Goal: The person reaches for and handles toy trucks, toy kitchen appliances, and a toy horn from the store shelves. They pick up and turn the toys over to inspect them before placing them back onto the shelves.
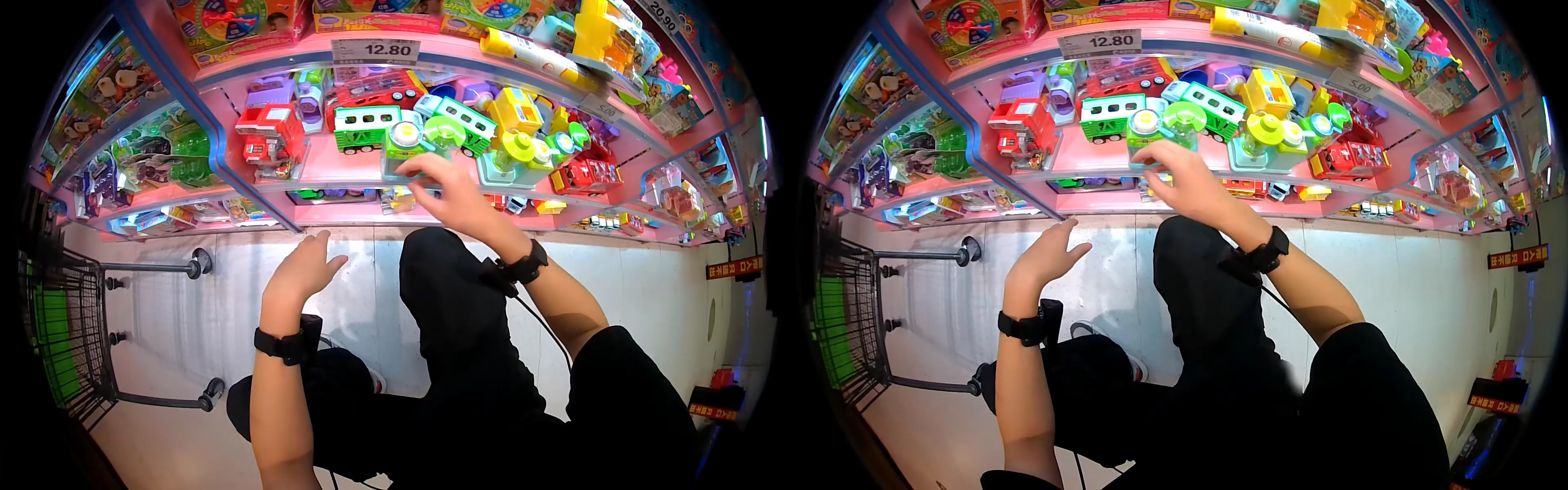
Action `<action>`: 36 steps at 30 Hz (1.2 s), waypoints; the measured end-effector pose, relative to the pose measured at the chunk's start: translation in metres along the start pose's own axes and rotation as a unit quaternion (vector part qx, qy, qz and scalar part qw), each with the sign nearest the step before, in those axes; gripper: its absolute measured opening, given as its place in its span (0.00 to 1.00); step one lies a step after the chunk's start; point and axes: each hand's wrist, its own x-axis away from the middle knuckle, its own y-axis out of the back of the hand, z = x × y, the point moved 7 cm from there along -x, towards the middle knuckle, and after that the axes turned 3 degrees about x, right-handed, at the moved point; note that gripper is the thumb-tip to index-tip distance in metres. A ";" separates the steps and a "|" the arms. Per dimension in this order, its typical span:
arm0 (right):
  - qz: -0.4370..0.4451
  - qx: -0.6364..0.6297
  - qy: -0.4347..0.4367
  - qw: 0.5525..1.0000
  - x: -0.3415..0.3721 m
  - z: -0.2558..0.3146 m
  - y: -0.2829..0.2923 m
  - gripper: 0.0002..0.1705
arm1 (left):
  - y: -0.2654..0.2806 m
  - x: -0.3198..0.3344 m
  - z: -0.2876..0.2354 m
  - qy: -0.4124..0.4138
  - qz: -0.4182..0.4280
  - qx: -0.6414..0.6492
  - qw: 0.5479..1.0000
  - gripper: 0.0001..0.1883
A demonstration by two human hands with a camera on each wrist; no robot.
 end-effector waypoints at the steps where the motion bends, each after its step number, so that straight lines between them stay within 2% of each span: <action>1: -0.042 0.033 0.007 0.999 0.006 0.002 0.015 0.13 | 0.000 -0.002 0.000 -0.006 -0.010 -0.002 1.000 0.35; 3: -0.114 0.098 0.040 0.988 0.014 0.003 0.042 0.16 | 0.001 -0.005 -0.007 -0.004 0.004 -0.003 1.000 0.35; 6: -0.178 0.186 0.026 0.966 0.019 0.002 0.062 0.20 | 0.003 -0.009 -0.018 -0.029 -0.005 0.001 1.000 0.35; 7: -0.150 0.157 -0.014 0.976 0.018 -0.008 0.060 0.29 | 0.001 -0.012 -0.016 -0.042 -0.012 0.004 0.999 0.34; 11: -0.133 0.173 -0.013 0.976 0.009 -0.043 0.045 0.40 | 0.000 -0.014 -0.018 -0.044 -0.021 0.018 0.999 0.34; 17: -0.122 0.092 -0.061 0.986 -0.003 -0.063 0.037 0.41 | -0.003 -0.010 -0.017 -0.034 -0.003 0.043 0.998 0.35; 20: -0.113 0.086 -0.092 0.986 -0.005 -0.056 0.032 0.40 | -0.011 -0.016 -0.001 -0.083 -0.053 0.001 0.995 0.30; 21: -0.133 0.085 -0.045 0.986 -0.009 -0.051 0.029 0.39 | -0.011 -0.015 -0.001 -0.079 -0.051 0.005 0.996 0.30; 25: -0.130 0.079 -0.054 0.987 -0.013 -0.058 0.020 0.40 | -0.012 -0.014 0.003 -0.055 -0.045 0.003 0.997 0.32; 32: -0.144 0.063 -0.034 0.987 -0.013 -0.051 0.016 0.40 | -0.011 -0.014 -0.011 -0.086 -0.045 -0.004 0.995 0.31; 36: -0.100 0.097 -0.037 0.990 -0.007 -0.052 0.015 0.45 | -0.012 -0.018 -0.014 -0.092 -0.040 -0.008 0.995 0.32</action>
